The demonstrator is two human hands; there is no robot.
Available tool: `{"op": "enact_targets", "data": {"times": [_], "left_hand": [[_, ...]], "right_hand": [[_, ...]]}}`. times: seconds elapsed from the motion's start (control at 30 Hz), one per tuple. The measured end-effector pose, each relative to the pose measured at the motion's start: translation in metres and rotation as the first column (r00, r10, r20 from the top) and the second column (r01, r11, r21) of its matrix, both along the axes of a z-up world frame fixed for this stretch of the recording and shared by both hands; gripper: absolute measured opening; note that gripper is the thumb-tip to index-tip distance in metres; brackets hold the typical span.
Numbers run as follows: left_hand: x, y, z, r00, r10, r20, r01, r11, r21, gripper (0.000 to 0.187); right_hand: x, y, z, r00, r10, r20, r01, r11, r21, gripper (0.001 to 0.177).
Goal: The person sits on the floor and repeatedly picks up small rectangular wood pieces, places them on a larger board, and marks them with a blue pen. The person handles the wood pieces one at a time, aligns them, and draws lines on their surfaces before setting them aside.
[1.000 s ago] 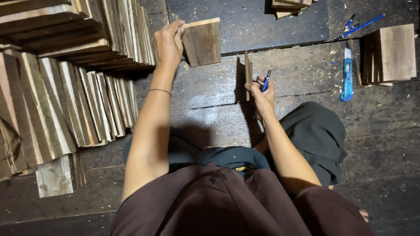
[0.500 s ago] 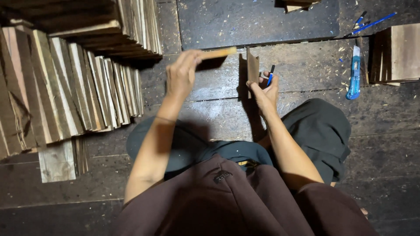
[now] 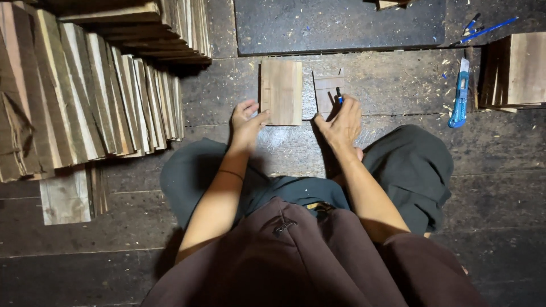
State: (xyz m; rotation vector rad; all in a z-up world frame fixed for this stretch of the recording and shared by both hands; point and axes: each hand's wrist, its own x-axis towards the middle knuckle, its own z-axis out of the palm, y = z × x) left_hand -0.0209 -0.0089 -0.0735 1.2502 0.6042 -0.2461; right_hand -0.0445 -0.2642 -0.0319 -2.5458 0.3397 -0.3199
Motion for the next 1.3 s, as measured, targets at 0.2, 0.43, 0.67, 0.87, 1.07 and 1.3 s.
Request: {"op": "enact_targets", "data": {"times": [0.2, 0.43, 0.67, 0.87, 1.07, 1.3], "left_hand": [[0.005, -0.003, 0.009, 0.988, -0.152, -0.024, 0.154, 0.984, 0.094, 0.054], [0.001, -0.002, 0.001, 0.984, -0.075, 0.163, 0.097, 0.987, -0.131, 0.040], [-0.001, -0.004, 0.008, 0.962, -0.055, 0.267, 0.123, 0.961, -0.247, 0.043], [-0.005, -0.005, 0.065, 0.916, -0.155, 0.369, 0.220, 0.965, -0.142, 0.056], [0.005, -0.003, 0.073, 0.756, -0.404, 0.515, 0.227, 0.900, 0.373, 0.054], [0.007, -0.002, 0.105, 0.596, -0.468, 0.652, -0.007, 0.810, 0.587, 0.029]], "right_hand": [[0.005, -0.007, 0.002, 0.994, 0.026, -0.105, -0.028, 0.999, -0.018, 0.076], [0.019, 0.007, 0.040, 0.997, 0.078, -0.011, -0.073, 0.962, 0.263, 0.033], [0.025, 0.014, 0.019, 0.984, 0.181, -0.004, -0.096, 0.540, 0.836, 0.038], [0.026, 0.015, 0.017, 0.982, 0.188, -0.001, -0.071, 0.377, 0.923, 0.044], [0.027, 0.013, 0.040, 0.977, 0.205, 0.056, -0.133, 0.385, 0.913, 0.043], [0.032, 0.016, 0.001, 0.937, 0.231, 0.263, -0.338, 0.408, 0.848, 0.024]]}}
